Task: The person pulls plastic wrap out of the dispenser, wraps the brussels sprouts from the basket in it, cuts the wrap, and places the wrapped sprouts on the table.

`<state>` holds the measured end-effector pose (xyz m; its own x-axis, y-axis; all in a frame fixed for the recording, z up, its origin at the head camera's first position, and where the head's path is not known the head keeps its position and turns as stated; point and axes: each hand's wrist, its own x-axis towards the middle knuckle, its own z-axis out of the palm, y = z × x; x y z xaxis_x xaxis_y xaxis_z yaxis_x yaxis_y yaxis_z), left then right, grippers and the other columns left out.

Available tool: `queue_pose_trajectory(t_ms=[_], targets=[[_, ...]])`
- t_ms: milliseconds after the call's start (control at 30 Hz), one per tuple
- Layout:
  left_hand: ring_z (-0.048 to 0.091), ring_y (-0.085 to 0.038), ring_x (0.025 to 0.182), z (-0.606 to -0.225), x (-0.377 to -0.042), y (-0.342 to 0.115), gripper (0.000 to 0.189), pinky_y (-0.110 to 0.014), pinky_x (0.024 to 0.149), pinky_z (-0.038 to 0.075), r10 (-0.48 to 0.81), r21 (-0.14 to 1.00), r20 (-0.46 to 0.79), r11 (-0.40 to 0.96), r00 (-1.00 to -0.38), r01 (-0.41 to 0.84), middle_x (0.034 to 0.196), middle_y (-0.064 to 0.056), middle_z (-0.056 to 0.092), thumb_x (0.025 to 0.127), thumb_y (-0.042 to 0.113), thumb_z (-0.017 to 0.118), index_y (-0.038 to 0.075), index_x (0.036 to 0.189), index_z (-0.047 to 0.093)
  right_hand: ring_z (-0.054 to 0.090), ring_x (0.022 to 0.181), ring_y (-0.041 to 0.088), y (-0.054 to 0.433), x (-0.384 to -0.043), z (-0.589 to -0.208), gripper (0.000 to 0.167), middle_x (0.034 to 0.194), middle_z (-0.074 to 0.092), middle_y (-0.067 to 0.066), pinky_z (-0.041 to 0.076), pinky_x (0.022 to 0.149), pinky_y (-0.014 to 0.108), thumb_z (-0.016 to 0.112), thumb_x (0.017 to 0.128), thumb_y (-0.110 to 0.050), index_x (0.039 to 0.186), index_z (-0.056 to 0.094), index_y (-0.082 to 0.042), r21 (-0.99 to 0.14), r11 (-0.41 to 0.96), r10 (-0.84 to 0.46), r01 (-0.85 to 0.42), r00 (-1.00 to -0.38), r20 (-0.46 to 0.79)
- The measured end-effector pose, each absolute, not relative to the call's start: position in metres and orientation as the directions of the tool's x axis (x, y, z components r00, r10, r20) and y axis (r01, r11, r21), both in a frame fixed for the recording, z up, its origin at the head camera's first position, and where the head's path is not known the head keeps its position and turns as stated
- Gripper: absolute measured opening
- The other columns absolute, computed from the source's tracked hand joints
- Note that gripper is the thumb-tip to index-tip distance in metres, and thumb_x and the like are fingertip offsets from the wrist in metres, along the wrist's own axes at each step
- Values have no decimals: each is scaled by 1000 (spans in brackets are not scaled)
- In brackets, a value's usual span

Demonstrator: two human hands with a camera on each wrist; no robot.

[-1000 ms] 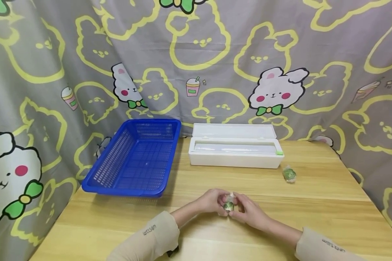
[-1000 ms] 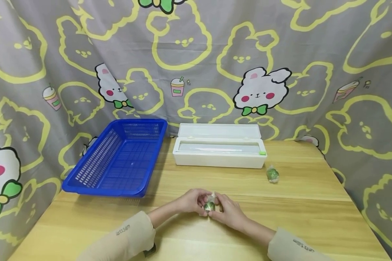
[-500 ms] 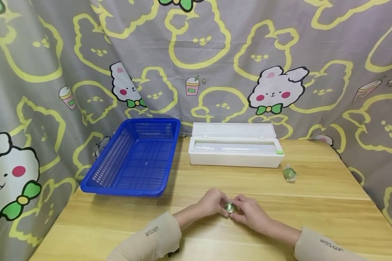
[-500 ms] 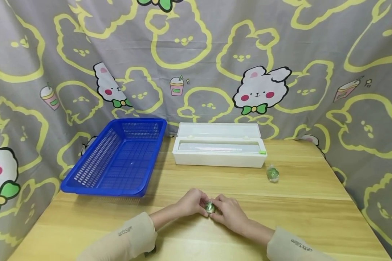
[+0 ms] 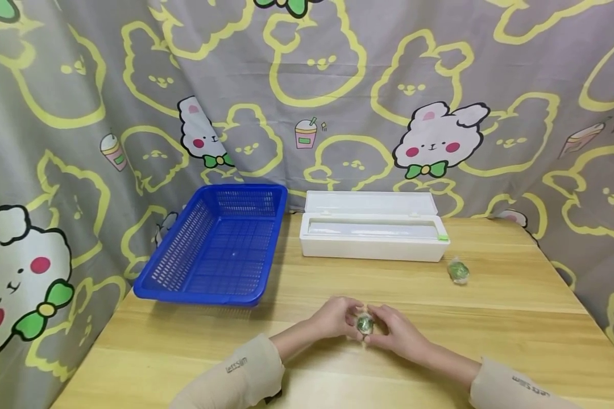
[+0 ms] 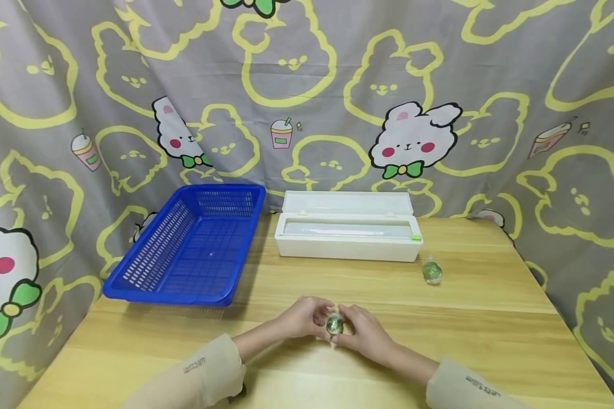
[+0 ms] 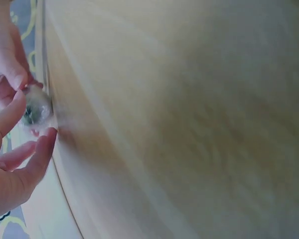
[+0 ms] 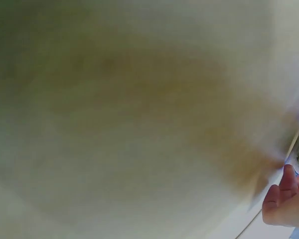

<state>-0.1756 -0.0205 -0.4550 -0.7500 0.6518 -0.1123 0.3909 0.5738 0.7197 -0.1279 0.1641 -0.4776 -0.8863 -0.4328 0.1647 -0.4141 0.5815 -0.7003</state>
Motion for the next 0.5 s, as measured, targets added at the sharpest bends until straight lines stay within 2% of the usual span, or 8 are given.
queue_pose_trajectory(t_ms=[100,233,333,500], targets=[[59,-5,69,-455,-175,-22,52,-12,61,47,624,736,-148,588,-767,337,92,-9,67,63,9,81,-4,109,60,41,69,5,161,-127,-478,59,84,51,-3,39,57,18,73,73,-25,117,53,9,-670,590,-442,-450,-875,199],[56,-2,65,-456,-175,-20,35,-12,60,46,619,748,-158,584,-769,317,78,-3,67,64,8,81,-2,94,67,41,65,3,159,-127,-479,57,85,52,-4,39,54,16,73,75,-23,118,54,8,-598,612,-470,-517,-846,251],[56,-1,61,-457,-173,-18,29,-12,58,46,609,744,-146,587,-779,319,74,-1,67,63,8,81,-1,88,69,41,63,2,158,-128,-479,52,85,54,-3,38,52,15,72,76,-21,117,56,6,-535,623,-494,-570,-818,295],[55,1,58,-459,-171,-15,25,-11,56,44,577,726,-104,600,-810,334,71,-2,68,62,9,82,0,83,71,45,70,2,157,-131,-479,41,89,57,-3,39,59,18,71,76,-20,111,63,1,-413,634,-541,-654,-757,367]])
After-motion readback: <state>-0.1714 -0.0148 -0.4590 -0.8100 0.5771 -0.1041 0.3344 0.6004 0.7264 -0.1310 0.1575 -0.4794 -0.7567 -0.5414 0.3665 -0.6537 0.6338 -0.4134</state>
